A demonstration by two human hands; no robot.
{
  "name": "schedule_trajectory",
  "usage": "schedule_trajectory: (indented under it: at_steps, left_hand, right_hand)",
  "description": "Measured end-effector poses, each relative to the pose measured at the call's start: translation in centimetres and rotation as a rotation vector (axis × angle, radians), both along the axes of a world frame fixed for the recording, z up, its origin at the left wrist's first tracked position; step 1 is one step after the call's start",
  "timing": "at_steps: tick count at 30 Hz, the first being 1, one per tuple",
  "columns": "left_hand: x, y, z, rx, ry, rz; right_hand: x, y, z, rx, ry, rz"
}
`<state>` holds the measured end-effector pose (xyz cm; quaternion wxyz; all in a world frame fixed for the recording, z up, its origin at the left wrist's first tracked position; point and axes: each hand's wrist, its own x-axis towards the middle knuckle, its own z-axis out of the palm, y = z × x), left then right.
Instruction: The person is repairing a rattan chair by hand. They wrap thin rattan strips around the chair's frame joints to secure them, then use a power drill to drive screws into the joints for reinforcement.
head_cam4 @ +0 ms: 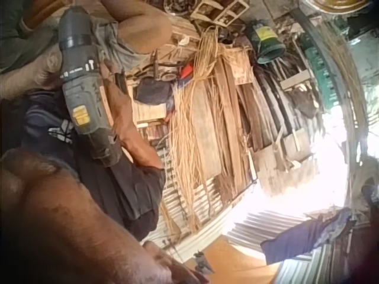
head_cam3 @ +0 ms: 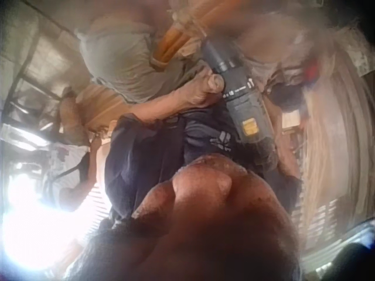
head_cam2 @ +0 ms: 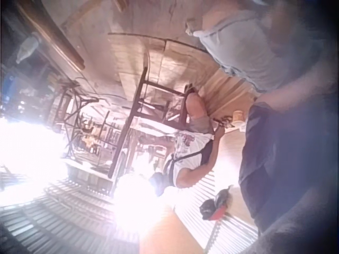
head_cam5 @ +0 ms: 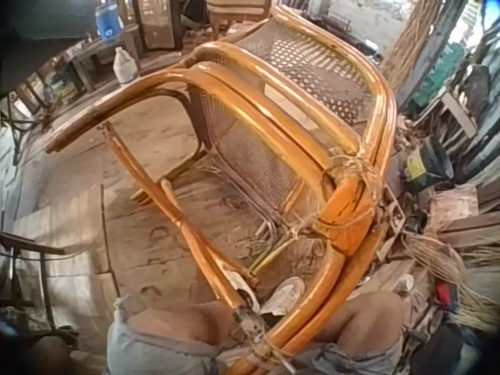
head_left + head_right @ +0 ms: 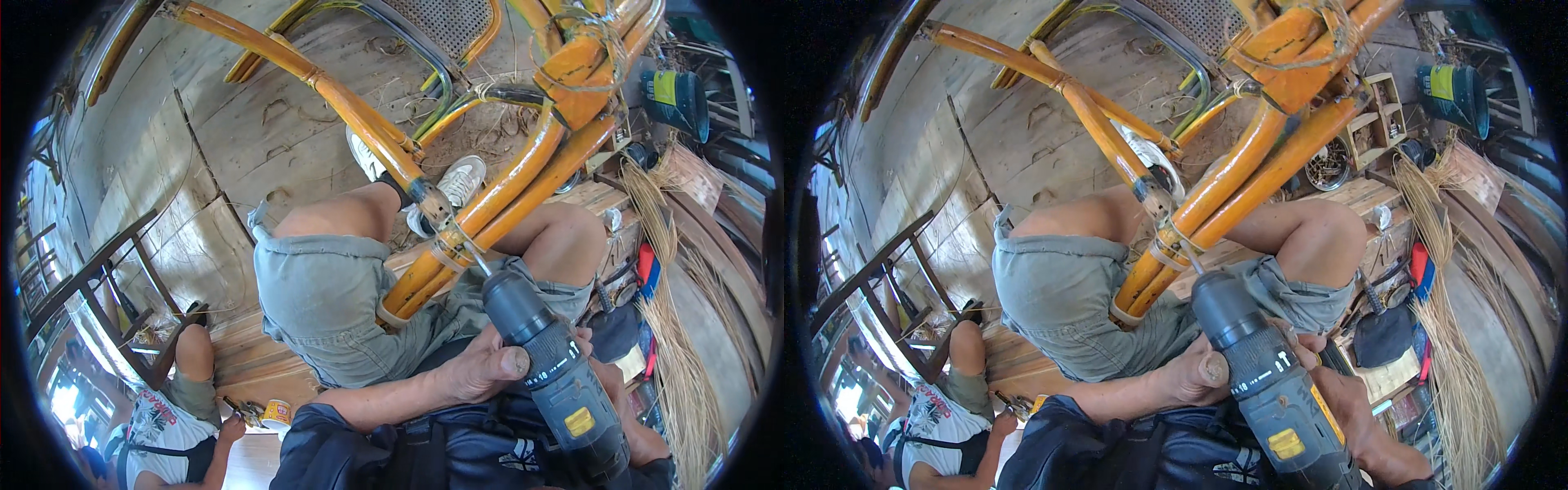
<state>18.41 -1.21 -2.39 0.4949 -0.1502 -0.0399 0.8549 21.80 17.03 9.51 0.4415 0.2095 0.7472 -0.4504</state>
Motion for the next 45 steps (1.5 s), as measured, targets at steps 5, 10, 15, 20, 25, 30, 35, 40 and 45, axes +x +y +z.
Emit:
schedule_trajectory:
  at_steps: [5, 10, 15, 20, 25, 30, 35, 40, 45]
  left_hand:
    - [0.1, -0.3, 0.0, 0.041, -0.036, 0.020]
    - [-0.1, -0.4, 0.2, 0.069, -0.047, 0.026]
    - [-0.4, -0.7, 0.1, 0.090, -0.065, -0.025]
    - [-0.6, -0.6, 0.1, 0.077, -0.028, -0.031]
    - [-0.7, -0.7, 0.1, 0.064, -0.024, -0.034]
    - [-0.5, -0.7, 0.2, 0.058, -0.060, -0.042]
    - [-0.1, -0.5, -0.2, 0.125, -0.103, 0.041]
    - [0.0, -0.5, -0.5, 0.129, -0.066, 0.040]
    - [-0.2, -0.5, -0.4, 0.112, -0.063, 0.047]
  right_hand:
    - [-0.6, -0.8, 0.8, 0.051, -0.030, -0.002]
    - [-0.8, -0.8, 1.2, 0.087, -0.039, 0.092]
    - [-1.0, -0.6, 1.6, 0.073, -0.032, 0.077]
    - [-1.2, -0.8, 1.5, 0.063, -0.002, 0.126]
    - [-1.3, -0.8, 1.4, 0.081, 0.036, 0.172]
    - [-1.5, -0.8, 1.6, 0.095, 0.031, 0.211]
    - [-1.8, -1.1, 1.7, 0.086, 0.046, 0.224]
    - [-1.7, -1.0, 1.5, 0.081, 0.024, 0.281]
    - [-1.5, -0.8, 1.3, 0.089, 0.015, 0.217]
